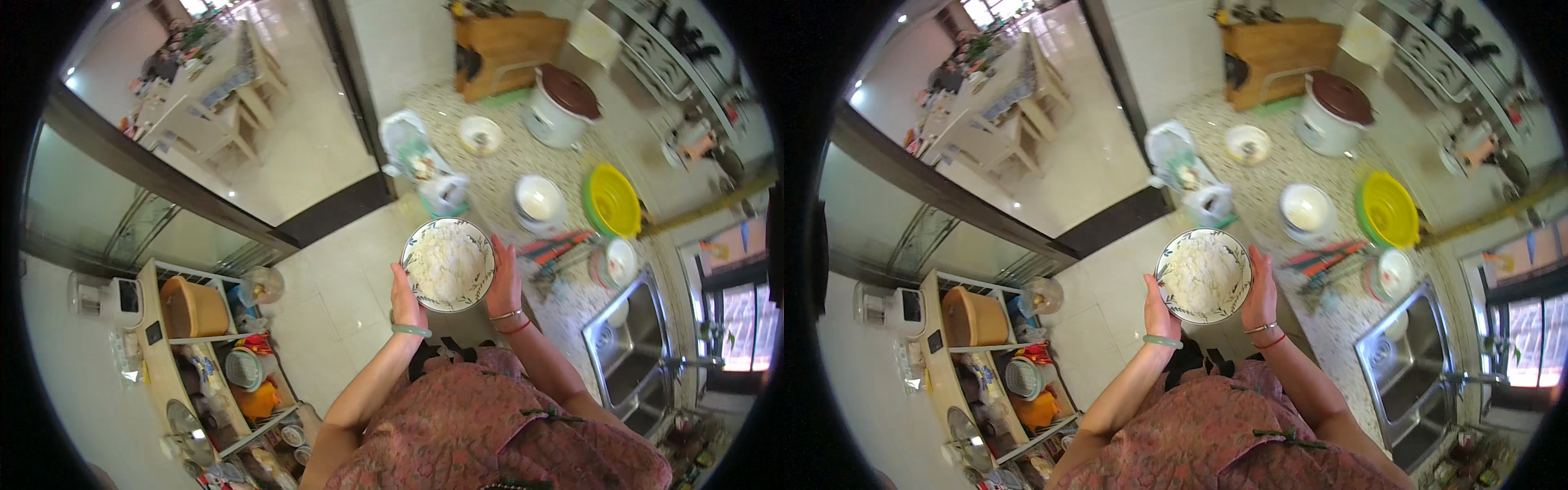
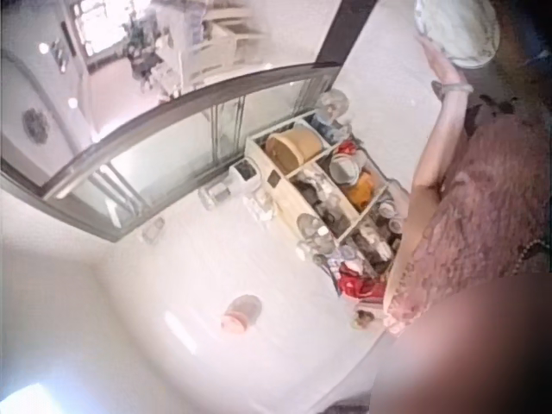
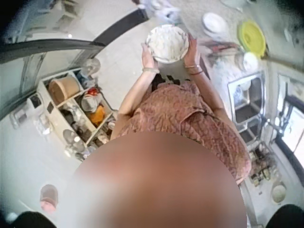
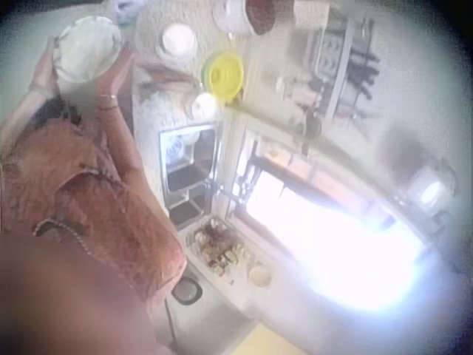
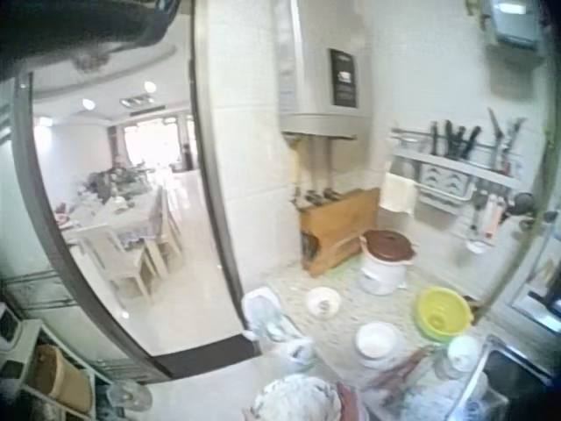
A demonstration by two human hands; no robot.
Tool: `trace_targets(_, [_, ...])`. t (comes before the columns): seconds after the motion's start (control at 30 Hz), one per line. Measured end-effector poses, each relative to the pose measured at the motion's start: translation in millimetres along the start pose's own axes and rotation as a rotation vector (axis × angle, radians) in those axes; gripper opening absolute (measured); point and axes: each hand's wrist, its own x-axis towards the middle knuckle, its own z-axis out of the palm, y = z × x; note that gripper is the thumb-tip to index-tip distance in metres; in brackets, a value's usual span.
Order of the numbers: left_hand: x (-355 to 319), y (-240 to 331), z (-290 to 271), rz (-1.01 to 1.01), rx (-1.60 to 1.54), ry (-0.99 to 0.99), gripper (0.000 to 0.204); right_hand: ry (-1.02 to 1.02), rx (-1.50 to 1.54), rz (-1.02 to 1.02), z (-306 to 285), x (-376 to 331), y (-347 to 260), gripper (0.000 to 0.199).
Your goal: The person cleans a dining table with a cloth, then moves to the kitchen to open a rice cooker. They scoop cooked rice into a bowl using a rice paddle and place the bowl on the dining table.
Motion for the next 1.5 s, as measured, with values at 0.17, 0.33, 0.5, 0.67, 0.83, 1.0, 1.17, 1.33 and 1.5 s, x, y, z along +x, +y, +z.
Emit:
trace_targets(0.17, [54,111,-37,0.133,0.019,0.062,0.062,-0.054,0.031,0.14,121,58,55,0.066])
trace_targets(0.33, [112,192,-59,0.166,-0.035,0.087,0.061,-0.125,0.009,0.146,193,130,109,0.061])
trace_targets(0.5, [190,244,-88,0.236,-0.059,0.133,0.058,-0.134,-0.053,0.207,281,185,137,0.062])
trace_targets(0.67, [263,305,-84,0.234,-0.119,0.155,0.056,-0.198,-0.06,0.257,341,273,170,0.061])
trace_targets(0.83, [342,380,-90,0.286,-0.166,0.286,0.057,-0.254,-0.105,0.347,427,360,212,0.062])
trace_targets(1.0, [416,452,-89,0.366,-0.212,0.318,0.056,-0.326,-0.078,0.352,508,438,240,0.064])
trace_targets(1.17, [494,516,-95,0.347,-0.248,0.378,0.059,-0.335,-0.106,0.38,581,505,270,0.067])
trace_targets(1.33, [583,584,-109,0.327,-0.26,0.393,0.06,-0.359,-0.147,0.346,644,589,319,0.07])
trace_targets(1.5, [688,670,-111,0.327,-0.209,0.344,0.059,-0.362,-0.147,0.368,730,677,346,0.074])
